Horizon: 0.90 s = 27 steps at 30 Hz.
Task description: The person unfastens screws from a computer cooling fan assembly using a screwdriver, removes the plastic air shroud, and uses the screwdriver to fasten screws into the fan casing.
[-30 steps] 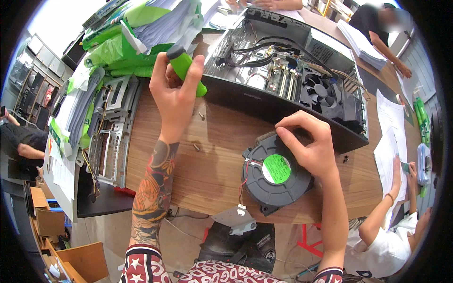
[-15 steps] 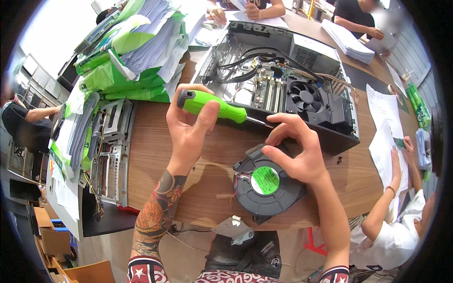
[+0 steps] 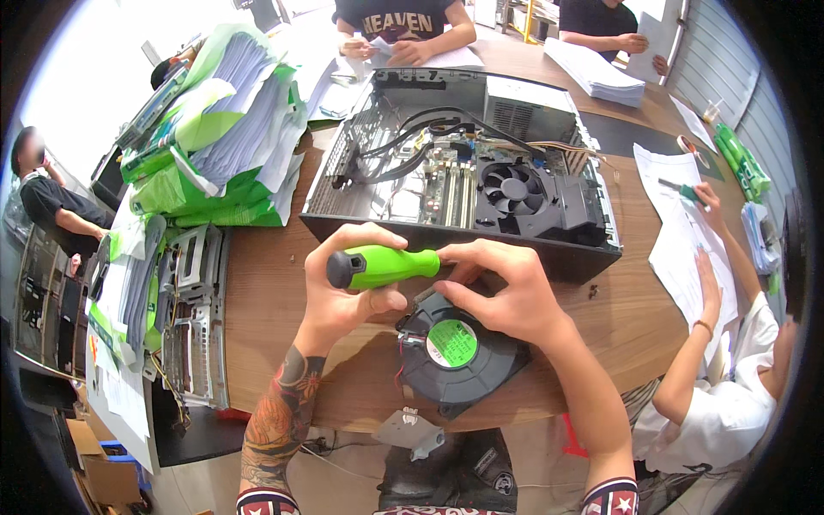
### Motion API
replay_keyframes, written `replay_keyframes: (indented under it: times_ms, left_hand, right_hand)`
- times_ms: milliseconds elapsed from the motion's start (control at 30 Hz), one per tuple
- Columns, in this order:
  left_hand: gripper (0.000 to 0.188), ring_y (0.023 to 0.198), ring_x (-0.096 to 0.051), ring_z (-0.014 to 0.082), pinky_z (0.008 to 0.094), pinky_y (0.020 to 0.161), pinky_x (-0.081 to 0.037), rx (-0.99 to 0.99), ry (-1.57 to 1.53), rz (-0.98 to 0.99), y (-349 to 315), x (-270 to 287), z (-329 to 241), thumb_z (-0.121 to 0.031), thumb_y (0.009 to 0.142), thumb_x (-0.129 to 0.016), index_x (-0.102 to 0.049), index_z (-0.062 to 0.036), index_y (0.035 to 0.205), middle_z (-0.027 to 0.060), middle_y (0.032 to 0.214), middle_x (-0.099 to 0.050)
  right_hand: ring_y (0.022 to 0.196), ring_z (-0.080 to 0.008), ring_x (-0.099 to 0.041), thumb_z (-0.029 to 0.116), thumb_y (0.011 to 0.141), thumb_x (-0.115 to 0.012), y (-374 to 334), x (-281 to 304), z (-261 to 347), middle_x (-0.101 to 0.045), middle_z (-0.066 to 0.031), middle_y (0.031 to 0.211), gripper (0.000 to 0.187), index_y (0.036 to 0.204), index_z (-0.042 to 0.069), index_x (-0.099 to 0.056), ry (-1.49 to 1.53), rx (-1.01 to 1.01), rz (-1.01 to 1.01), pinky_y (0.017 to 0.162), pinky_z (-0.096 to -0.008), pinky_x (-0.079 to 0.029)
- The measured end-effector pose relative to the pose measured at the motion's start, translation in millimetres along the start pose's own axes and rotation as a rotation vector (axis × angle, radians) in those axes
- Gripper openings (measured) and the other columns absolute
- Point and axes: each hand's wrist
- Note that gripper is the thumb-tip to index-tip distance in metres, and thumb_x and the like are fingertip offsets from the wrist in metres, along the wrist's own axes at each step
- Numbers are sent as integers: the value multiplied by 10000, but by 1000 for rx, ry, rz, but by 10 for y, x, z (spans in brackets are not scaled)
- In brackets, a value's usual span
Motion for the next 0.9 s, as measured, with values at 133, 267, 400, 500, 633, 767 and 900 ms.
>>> replay_keyframes:
  times_ms: [133,267,400,500,633,767,900]
  left_hand:
    - [537,759,-661,110,238,682,-526,11,-7,-7,-26,-48,-17,-250,709,-889,-632,10,1103,72,988,-657]
    - [513,882,-668,141,263,784,-542,101,20,10,-52,-101,-107,-125,772,-831,-575,24,1191,96,1037,-654]
    - [525,998,-636,170,290,870,-516,166,-91,81,-55,-281,-83,-89,807,-792,-523,23,1244,120,1103,-633]
    - [484,1011,-631,190,327,885,-507,164,-20,148,-71,-322,-29,-79,843,-723,-509,29,1263,127,1116,-632]
    - [441,1065,-630,234,357,959,-469,35,340,63,-202,-278,-77,-55,792,-674,-580,74,1204,153,1127,-661]
    - [371,1015,-551,184,298,943,-395,86,708,198,-132,-332,27,-124,797,-674,-590,58,1109,71,1061,-587]
    - [329,969,-545,179,313,883,-420,163,498,146,-177,-289,63,-76,774,-690,-614,63,1063,78,1026,-558]
  right_hand:
    - [697,-126,-684,12,779,-755,-8,-43,6,-702,-82,803,236,1007,2,-692,-2,-24,-41,638,-254,-538]
    - [687,-118,-681,7,788,-748,-29,-95,-23,-704,-82,798,202,983,-3,-695,-17,6,-92,629,-249,-536]
    - [601,-162,-663,84,788,-753,-78,-94,-67,-688,-94,728,163,919,10,-689,73,-85,-190,590,-286,-522]
    - [611,-124,-655,63,789,-759,-109,-39,-91,-690,-72,718,142,899,13,-683,67,-41,-243,582,-265,-515]
    - [586,-109,-640,102,784,-781,-84,-87,8,-672,-78,692,175,891,30,-664,22,36,-254,553,-266,-497]
    - [567,-237,-640,206,785,-763,-155,-7,-170,-615,-109,642,256,847,27,-591,58,62,-307,529,-344,-484]
    - [640,-363,-647,190,739,-740,-101,-98,-215,-621,-143,646,256,810,28,-555,86,155,-328,571,-429,-493]
Point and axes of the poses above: each hand's wrist, its own y-axis towards the middle knuckle, its own x-axis out of the back of the hand, z = x × y
